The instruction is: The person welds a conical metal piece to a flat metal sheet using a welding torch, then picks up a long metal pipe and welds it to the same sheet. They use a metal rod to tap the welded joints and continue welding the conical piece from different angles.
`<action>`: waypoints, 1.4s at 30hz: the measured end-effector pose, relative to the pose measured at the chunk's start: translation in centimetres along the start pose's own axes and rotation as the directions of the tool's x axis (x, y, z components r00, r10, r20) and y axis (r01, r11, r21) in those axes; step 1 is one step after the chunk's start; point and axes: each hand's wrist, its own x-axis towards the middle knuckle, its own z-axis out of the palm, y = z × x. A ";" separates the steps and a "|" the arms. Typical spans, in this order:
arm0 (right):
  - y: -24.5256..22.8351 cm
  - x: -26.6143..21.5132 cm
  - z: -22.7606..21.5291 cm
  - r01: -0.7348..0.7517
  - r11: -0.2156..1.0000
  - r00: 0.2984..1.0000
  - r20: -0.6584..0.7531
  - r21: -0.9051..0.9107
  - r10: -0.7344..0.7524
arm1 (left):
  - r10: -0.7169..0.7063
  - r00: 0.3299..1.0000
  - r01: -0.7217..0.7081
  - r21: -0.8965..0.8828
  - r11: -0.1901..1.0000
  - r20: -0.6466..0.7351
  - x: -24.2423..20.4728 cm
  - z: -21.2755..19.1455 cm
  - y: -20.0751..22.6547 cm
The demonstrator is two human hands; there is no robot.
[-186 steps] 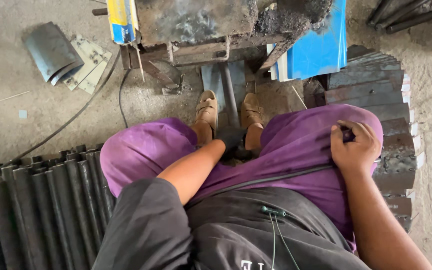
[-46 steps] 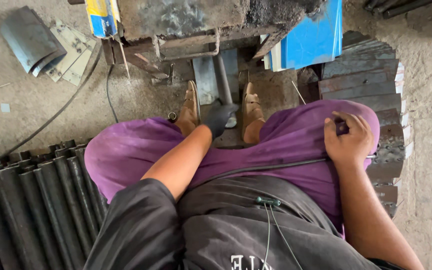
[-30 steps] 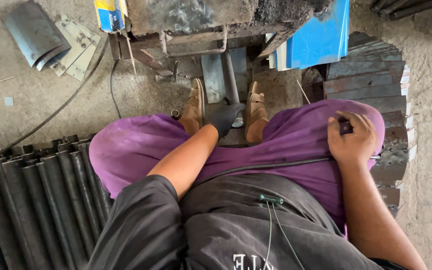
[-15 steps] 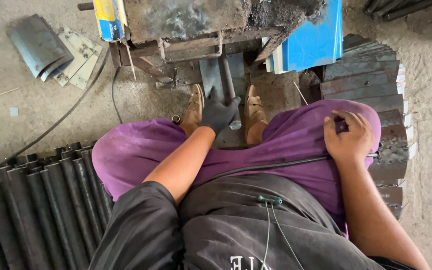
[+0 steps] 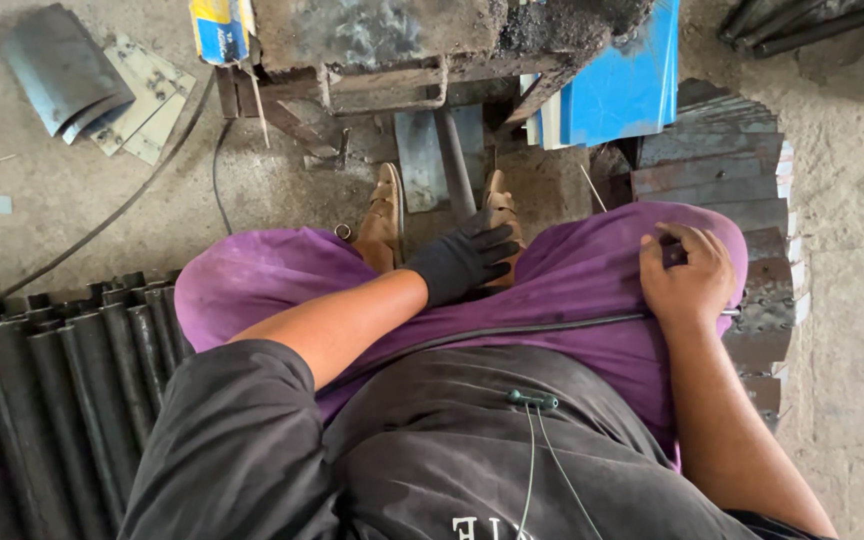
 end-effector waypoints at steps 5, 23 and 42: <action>0.1 0.0 0.0 -0.014 1.000 1.000 0.003 -0.009 0.014 | 0.062 0.992 -0.049 0.127 0.991 -0.105 -0.2 2.2 -0.3; 0.0 0.0 0.0 -0.021 1.000 0.999 0.033 -0.014 0.021 | -0.202 0.977 0.203 0.004 0.979 -0.071 0.1 0.9 2.2; 0.3 0.0 0.1 0.026 0.999 1.000 -0.007 0.018 -0.026 | -0.109 0.981 0.093 -0.104 0.990 -0.161 1.1 -0.8 2.0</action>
